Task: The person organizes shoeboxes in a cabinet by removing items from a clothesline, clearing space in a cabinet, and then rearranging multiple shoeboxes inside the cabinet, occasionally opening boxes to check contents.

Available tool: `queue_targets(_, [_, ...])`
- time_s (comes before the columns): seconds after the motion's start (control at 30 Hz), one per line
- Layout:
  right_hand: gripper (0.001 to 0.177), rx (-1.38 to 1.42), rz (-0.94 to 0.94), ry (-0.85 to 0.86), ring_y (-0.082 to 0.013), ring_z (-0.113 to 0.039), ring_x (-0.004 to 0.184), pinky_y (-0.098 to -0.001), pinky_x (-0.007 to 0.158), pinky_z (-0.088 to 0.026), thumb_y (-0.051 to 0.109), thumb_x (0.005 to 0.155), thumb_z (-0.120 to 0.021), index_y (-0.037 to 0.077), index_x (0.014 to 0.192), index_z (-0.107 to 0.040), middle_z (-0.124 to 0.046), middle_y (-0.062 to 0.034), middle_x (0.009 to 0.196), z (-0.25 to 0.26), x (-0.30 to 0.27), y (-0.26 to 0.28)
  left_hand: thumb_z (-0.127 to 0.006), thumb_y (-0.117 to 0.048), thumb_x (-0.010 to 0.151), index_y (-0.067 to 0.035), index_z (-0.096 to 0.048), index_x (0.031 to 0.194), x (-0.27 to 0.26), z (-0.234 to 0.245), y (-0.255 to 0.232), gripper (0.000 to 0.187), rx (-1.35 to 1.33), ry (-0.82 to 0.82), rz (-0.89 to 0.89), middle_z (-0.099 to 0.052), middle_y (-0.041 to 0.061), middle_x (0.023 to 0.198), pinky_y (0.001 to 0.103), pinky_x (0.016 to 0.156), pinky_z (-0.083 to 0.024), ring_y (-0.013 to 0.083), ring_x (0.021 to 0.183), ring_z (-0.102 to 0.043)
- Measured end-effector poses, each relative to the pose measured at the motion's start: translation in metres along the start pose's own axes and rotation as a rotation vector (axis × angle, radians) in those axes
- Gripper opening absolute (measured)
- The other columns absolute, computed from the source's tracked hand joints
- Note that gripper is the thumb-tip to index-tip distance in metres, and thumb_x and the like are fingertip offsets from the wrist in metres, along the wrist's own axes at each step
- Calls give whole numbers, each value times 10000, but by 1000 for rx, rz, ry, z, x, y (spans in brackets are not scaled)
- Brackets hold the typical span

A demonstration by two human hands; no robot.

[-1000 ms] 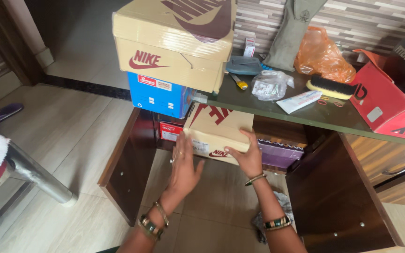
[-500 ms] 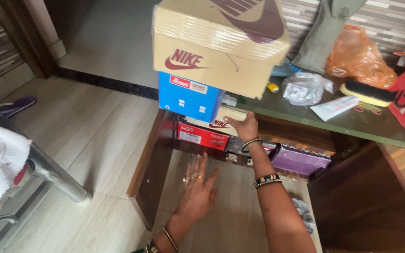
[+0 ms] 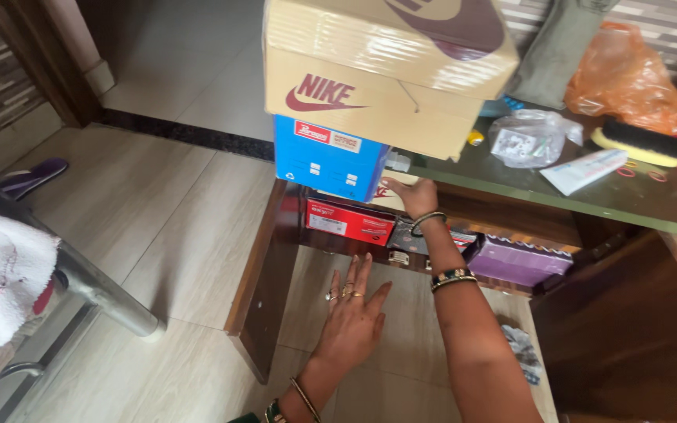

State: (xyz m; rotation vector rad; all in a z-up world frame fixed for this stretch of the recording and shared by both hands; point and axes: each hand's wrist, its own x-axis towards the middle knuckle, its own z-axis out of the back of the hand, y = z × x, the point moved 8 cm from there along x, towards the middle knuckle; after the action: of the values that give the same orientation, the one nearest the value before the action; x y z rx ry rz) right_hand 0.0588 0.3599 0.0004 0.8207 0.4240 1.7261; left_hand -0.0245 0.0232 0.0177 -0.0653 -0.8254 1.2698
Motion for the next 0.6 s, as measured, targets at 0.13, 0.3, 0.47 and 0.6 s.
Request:
queue_targets(0.13, [626,160,6,75,-195,-636,660,-382,642,-547,457,796,-910,-139,836,-724,-729,-235,736,-3,-1,3,-746,-118,795,-64,-622,1334,-5,2,-9,555,18,-20,-26,-177,242,1646,645,1195,-146,419,1536,-168])
queue_targets(0.3, [902,163,652,-515,-328,-572,1145,-421,930,-492,299,704,-969,-163,1335,-520,-609,-309,1256,57,-68,49,-755,-116,793,-52,-628,1323,-9,6,-20,549,15,-29,-68,-202,250,1629,659,1186,-133,436,1530,-162])
queue_targets(0.47, [595,1001,16,-157,-214,-644,1027,-384,886,-533,355,844,-819,22,1301,-633,-642,-115,1163,81,-111,44,-753,-117,798,-46,-646,1308,-11,16,-32,526,-38,-36,-81,-230,259,1619,665,1186,-120,438,1525,-164])
queue_targets(0.6, [905,1192,-187,61,-314,-593,1182,-468,978,-527,652,805,-668,119,1485,-399,-552,-188,1353,152,-135,115,-756,-125,801,-41,-650,1294,-14,26,-38,510,-48,-41,-91,-222,266,1621,660,1182,-126,446,1523,-158])
